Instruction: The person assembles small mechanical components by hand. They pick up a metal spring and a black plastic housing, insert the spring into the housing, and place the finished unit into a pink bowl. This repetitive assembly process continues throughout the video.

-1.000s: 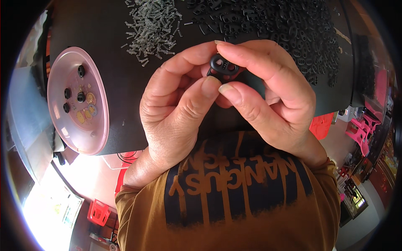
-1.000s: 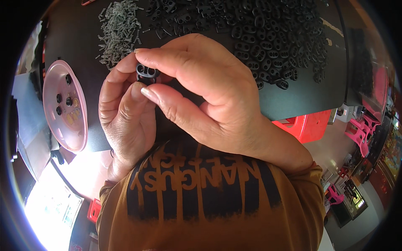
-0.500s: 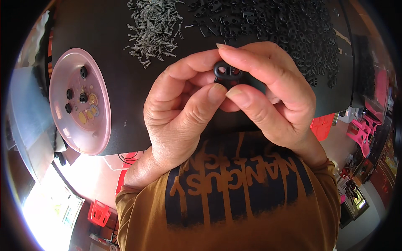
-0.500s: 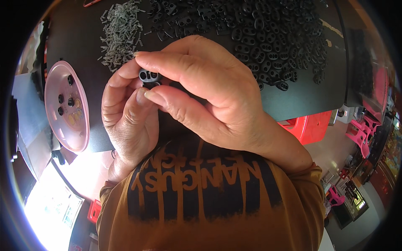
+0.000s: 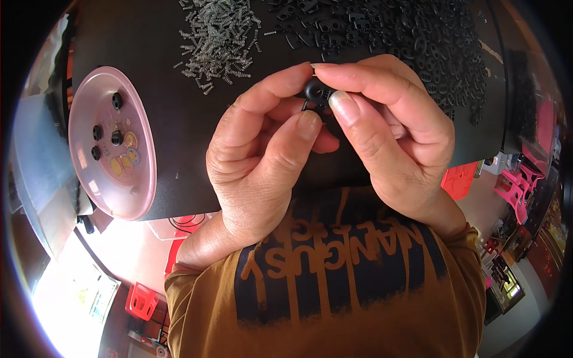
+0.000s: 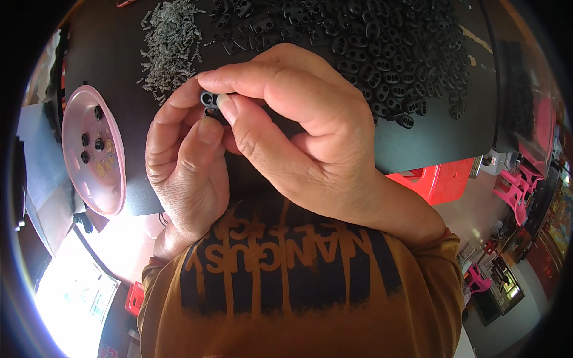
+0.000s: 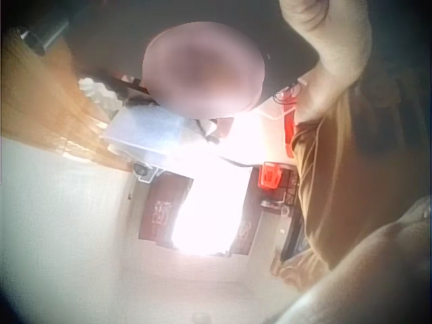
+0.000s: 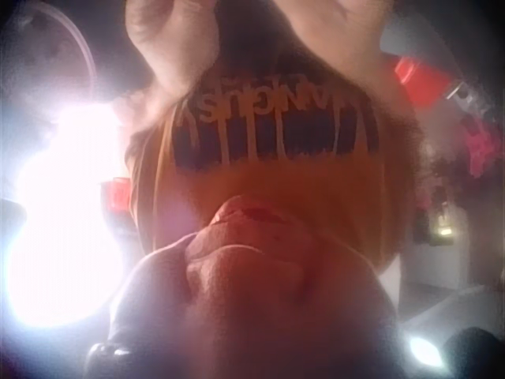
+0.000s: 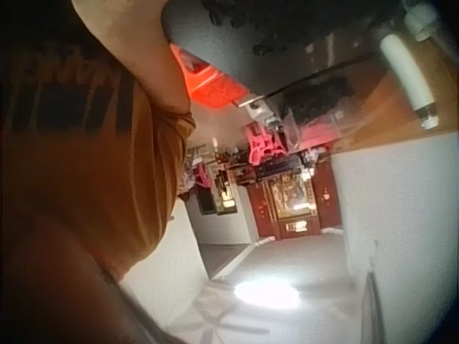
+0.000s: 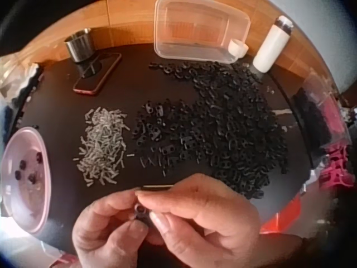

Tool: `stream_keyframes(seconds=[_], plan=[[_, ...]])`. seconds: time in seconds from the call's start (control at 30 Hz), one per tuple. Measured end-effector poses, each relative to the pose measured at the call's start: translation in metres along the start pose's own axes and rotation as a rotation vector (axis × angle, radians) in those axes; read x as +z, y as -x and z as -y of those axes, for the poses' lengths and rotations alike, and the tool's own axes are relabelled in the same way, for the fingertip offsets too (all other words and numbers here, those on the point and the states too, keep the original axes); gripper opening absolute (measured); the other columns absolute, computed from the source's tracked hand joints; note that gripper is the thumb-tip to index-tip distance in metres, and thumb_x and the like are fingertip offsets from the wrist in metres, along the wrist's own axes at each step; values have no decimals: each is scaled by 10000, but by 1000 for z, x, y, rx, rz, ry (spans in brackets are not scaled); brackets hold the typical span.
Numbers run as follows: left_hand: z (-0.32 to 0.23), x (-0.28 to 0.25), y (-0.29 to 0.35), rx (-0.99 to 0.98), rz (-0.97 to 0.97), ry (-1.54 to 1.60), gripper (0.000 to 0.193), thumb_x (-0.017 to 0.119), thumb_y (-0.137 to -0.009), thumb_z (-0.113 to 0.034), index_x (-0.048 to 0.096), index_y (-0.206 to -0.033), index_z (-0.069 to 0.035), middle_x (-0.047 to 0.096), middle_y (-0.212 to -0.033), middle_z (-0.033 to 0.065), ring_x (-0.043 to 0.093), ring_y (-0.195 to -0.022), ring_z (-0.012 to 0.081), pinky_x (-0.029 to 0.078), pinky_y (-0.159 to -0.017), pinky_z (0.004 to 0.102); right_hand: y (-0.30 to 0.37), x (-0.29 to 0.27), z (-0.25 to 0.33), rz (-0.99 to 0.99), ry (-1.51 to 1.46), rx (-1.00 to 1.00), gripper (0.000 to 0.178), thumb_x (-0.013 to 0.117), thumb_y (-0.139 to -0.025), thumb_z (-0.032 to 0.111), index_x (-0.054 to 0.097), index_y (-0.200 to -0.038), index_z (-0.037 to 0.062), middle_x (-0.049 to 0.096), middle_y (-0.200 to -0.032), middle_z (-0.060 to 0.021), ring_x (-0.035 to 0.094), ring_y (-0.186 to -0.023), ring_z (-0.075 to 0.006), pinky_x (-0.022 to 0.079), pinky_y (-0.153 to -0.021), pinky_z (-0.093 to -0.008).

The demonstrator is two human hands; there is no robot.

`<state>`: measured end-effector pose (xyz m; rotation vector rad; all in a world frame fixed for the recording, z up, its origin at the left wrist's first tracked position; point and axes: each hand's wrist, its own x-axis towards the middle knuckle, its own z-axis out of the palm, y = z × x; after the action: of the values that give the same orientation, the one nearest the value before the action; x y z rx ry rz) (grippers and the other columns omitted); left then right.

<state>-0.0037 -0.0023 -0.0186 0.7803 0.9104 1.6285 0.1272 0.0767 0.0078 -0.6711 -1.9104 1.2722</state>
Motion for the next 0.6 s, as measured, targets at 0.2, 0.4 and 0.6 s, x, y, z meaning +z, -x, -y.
stream_keyframes(seconds=[0.2, 0.4, 0.6], plan=[[3, 1, 0, -6, 1, 30, 365, 491, -861, -23, 417, -1214, 32, 488, -1187, 139, 491, -1044, 164, 446, -842, 293, 4, 0, -3, 14, 74, -15, 250, 540, -805, -49, 569, -1053, -29, 548, -957, -92, 503, -721, -65, 405, -607, -164], [3, 1, 0, 13, 21, 54, 364, 480, -867, -24, 410, -1220, 30, 428, -1260, 157, 431, -1146, 207, 385, -947, 351, 1, -3, -6, 77, -15, -40, 303, 596, -772, -29, 548, -1071, -50, 543, -1009, -128, 537, -861, -136, 434, -732, -214], [4, -1, -1, 4, 85, 113, 375, 484, -863, -19, 406, -1227, 27, 415, -1275, 159, 431, -1149, 212, 378, -956, 357, 1, -7, -5, 107, -92, -3, 326, 614, -766, -10, 541, -1080, -54, 542, -1028, -135, 534, -894, -158, 428, -773, -237]])
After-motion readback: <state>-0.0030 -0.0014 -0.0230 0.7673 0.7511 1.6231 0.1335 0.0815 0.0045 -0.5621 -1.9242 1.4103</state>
